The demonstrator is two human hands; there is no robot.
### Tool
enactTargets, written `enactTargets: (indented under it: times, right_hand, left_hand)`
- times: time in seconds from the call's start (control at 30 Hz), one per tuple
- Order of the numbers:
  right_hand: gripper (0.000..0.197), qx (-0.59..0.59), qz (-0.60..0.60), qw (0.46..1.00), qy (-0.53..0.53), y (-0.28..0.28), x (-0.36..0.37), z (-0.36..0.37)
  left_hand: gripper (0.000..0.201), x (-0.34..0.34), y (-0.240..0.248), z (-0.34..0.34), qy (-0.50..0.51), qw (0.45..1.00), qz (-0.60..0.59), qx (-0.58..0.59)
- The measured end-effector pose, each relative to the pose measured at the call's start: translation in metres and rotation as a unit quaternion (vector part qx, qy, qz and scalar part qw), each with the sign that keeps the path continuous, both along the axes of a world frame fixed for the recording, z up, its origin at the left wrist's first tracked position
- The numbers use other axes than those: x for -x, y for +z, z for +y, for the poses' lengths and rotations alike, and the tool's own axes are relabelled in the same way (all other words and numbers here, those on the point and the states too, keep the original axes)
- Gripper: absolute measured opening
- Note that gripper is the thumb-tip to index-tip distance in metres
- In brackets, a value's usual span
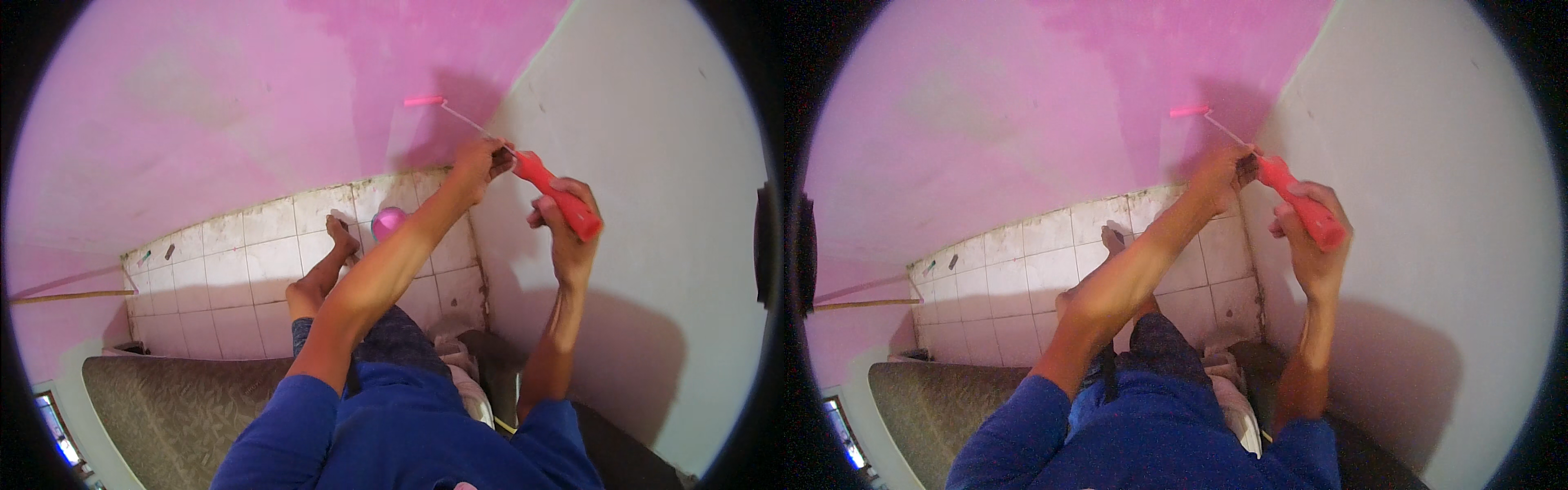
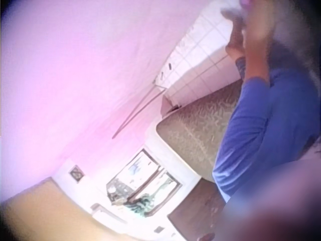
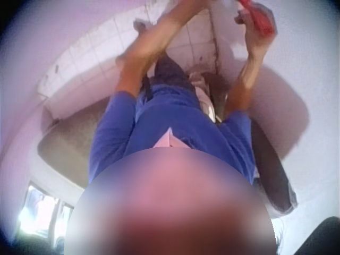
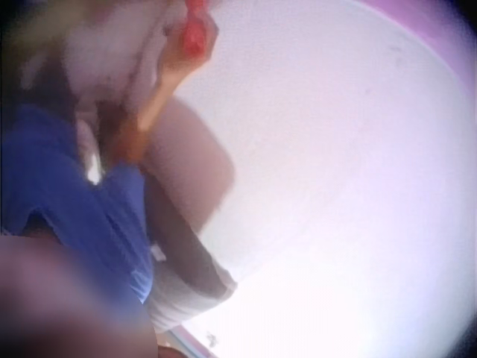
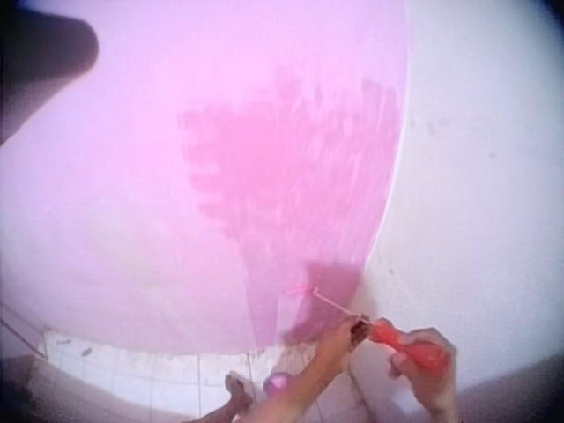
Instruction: The person paints a wall pink using a paint roller and a small bucket of paint. They repeatedly dip the roller into the bucket and apply paint to the wall in vertical strokes.
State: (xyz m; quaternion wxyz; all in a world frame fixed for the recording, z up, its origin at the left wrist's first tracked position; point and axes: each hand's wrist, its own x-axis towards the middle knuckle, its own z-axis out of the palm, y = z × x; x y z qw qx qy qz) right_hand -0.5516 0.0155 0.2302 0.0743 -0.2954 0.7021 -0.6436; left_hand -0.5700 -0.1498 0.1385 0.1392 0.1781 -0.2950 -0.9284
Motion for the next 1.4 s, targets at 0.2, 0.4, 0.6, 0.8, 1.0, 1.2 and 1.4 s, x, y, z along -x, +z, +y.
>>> enactTargets:
  times: [0.2, 0.4, 0.6, 0.8, 1.0, 1.2, 1.4]
  right_hand:
    - [0.041, 0.107, 0.086, 0.986, -0.097, 0.056, -0.021, 0.051]
    - [0.072, 0.100, -0.056, 0.993, 0.007, 0.032, -0.032, 0.061]
    - [0.067, 0.023, -0.287, 0.947, 0.142, -0.031, -0.049, 0.090]
    - [0.039, -0.103, -0.456, 0.870, 0.154, -0.081, -0.080, 0.105]
    - [0.039, -0.252, -0.395, 0.873, 0.134, -0.149, -0.120, 0.106]
    - [0.035, -0.250, -0.377, 0.889, 0.068, -0.130, -0.128, 0.082]
    - [0.033, -0.217, -0.368, 0.904, 0.034, -0.109, -0.097, 0.060]
  left_hand:
    - [0.017, -0.021, 0.092, 0.037, -0.042, 0.993, 0.101, 0.042]
    - [0.016, -0.025, 0.053, 0.037, -0.060, 0.995, 0.058, 0.054]
    - [0.021, -0.070, -0.067, 0.049, -0.099, 0.990, -0.041, 0.091]
    - [0.021, -0.134, -0.146, 0.068, -0.105, 0.979, -0.159, 0.079]
    - [0.021, -0.176, -0.160, 0.066, -0.113, 0.968, -0.193, 0.116]
    - [0.036, -0.267, -0.161, 0.033, 0.052, 0.874, -0.210, 0.436]
    - [0.040, -0.493, -0.155, -0.023, 0.222, 0.696, -0.418, 0.540]
